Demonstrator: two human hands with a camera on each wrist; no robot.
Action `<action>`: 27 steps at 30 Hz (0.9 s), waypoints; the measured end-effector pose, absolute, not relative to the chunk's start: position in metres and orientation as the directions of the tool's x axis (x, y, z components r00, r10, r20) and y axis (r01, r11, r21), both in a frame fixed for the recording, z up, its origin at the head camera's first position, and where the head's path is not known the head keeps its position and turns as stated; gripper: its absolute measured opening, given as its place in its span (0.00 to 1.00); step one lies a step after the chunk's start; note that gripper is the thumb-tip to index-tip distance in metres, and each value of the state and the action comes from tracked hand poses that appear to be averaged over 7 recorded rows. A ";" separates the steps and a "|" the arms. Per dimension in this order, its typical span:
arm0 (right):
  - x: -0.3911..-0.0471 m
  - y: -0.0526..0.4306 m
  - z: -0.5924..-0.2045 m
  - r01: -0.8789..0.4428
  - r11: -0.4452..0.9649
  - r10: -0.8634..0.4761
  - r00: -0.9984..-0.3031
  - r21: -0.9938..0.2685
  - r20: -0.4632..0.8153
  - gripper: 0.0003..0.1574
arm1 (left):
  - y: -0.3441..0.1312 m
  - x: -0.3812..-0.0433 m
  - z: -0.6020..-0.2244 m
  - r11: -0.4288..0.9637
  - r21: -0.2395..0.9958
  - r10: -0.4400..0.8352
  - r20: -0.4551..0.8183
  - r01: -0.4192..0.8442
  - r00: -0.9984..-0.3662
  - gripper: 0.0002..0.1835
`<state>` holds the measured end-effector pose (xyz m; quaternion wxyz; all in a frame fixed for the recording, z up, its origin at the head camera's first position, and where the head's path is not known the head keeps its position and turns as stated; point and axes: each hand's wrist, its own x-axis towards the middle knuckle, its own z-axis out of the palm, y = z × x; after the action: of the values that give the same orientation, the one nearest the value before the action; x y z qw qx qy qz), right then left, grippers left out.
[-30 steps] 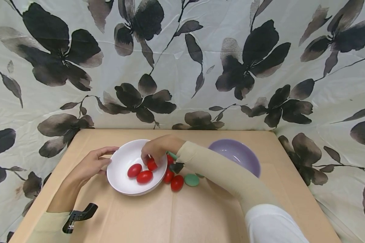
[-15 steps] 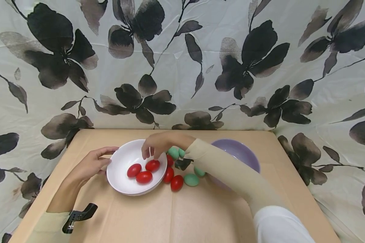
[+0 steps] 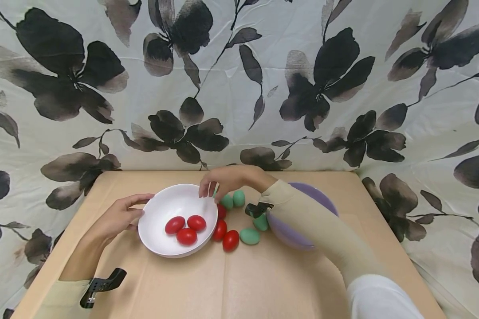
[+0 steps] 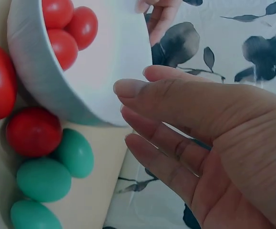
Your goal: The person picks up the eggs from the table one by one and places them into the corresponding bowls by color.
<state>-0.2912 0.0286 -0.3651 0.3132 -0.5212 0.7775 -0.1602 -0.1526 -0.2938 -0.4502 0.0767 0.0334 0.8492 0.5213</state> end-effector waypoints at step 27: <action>-0.313 0.056 -0.405 -0.609 0.510 -0.860 -0.353 -0.607 -0.369 0.27 | -0.298 -0.160 -0.449 0.449 0.893 0.143 -0.103 -0.028 -0.984 0.29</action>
<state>-0.3125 0.0564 -0.4047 0.3368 -0.4584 0.8010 -0.1864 -0.1598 -0.2980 -0.4487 0.0816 0.0339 0.8473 0.5238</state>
